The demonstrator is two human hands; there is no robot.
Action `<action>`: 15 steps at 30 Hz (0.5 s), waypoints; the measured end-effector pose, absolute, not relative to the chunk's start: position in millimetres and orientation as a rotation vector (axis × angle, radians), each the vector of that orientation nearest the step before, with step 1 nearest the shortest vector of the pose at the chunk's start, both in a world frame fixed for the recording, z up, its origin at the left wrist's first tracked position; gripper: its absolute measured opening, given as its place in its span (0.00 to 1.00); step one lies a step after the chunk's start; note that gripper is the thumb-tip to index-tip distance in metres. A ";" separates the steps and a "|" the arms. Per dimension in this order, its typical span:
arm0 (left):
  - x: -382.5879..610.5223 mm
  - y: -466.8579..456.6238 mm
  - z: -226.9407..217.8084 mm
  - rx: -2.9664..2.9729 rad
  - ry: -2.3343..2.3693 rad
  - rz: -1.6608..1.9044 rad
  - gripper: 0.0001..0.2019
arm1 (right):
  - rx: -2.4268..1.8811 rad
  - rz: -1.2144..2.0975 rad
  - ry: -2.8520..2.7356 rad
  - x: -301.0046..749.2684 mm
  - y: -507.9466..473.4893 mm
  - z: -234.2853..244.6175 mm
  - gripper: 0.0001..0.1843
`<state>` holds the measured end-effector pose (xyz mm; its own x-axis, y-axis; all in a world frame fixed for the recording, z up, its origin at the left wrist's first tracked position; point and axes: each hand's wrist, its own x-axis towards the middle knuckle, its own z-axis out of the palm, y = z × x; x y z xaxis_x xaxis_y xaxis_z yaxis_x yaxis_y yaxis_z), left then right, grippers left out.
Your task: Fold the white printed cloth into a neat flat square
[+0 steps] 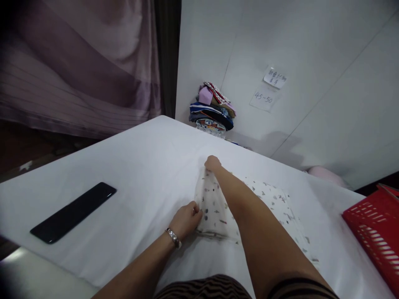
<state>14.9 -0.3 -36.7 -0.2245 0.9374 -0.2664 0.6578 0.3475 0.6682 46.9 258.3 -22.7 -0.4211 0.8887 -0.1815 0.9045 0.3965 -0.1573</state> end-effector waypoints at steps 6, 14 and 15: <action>14.5 -1.5 -37.1 1.416 1.990 0.510 0.10 | 1.710 -0.508 2.633 47.6 257.1 -22.3 0.13; 14.1 -2.9 -32.6 1.504 2.034 0.389 0.11 | 1.674 -0.795 2.832 65.8 240.5 -40.0 0.19; 14.4 -3.2 -32.3 1.513 2.038 0.388 0.10 | 1.659 -0.805 2.881 71.2 234.4 -42.6 0.19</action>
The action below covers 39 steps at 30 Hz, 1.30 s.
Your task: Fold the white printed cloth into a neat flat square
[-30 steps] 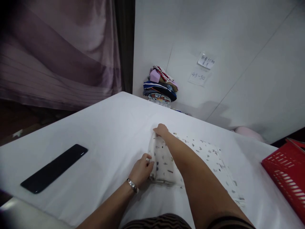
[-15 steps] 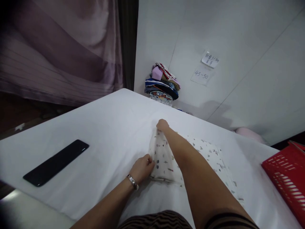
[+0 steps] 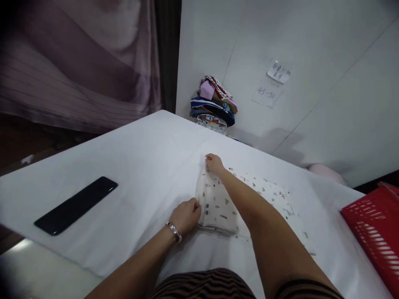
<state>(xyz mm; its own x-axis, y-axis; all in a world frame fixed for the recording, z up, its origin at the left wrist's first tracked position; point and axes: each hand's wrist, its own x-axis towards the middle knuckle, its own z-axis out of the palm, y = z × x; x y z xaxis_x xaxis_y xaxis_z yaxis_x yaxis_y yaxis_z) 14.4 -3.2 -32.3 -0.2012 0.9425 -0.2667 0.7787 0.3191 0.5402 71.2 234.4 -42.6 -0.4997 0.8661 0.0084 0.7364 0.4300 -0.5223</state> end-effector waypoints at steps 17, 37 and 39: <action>11.4 -2.6 -33.5 1.413 1.828 0.662 0.07 | -0.409 0.064 -3.164 86.9 202.4 -13.8 0.12; 8.0 -1.0 -32.7 1.568 2.031 0.302 0.11 | -0.771 0.285 -2.802 112.4 139.6 -29.1 0.26; 7.2 -0.9 -31.8 1.586 2.039 0.292 0.11 | -0.828 0.342 -2.749 125.8 118.1 -38.5 0.25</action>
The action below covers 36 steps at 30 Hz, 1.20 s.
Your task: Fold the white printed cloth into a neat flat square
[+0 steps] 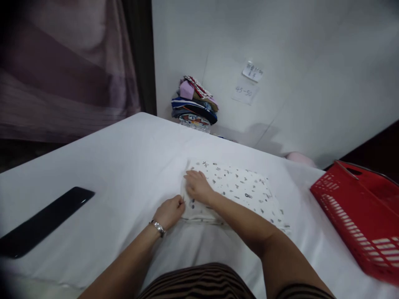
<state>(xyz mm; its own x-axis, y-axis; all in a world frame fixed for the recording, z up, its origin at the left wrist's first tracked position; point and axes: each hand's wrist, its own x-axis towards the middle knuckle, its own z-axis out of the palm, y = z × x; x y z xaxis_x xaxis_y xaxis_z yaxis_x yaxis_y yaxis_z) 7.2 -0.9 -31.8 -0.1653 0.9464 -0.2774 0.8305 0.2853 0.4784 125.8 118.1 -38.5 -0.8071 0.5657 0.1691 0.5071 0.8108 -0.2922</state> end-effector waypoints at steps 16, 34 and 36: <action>6.8 3.2 -26.7 1.556 2.140 0.243 0.16 | -0.895 0.584 -2.683 159.8 71.0 -29.9 0.25; 4.9 13.7 -18.6 1.398 2.153 0.157 0.24 | -1.731 0.359 -2.248 377.3 92.0 -51.1 0.24; 2.8 16.1 -17.0 1.391 2.133 0.136 0.22 | -1.754 0.309 -2.097 395.9 96.6 -48.8 0.22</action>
<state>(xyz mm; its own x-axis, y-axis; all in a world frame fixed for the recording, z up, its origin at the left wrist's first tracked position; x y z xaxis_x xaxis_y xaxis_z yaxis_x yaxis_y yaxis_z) 2.8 16.1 -17.0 -0.2857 0.8645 -0.4134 0.8052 0.4505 0.3857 395.9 96.6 -48.8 -0.1423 0.9781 0.1521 0.8926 0.1932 -0.4073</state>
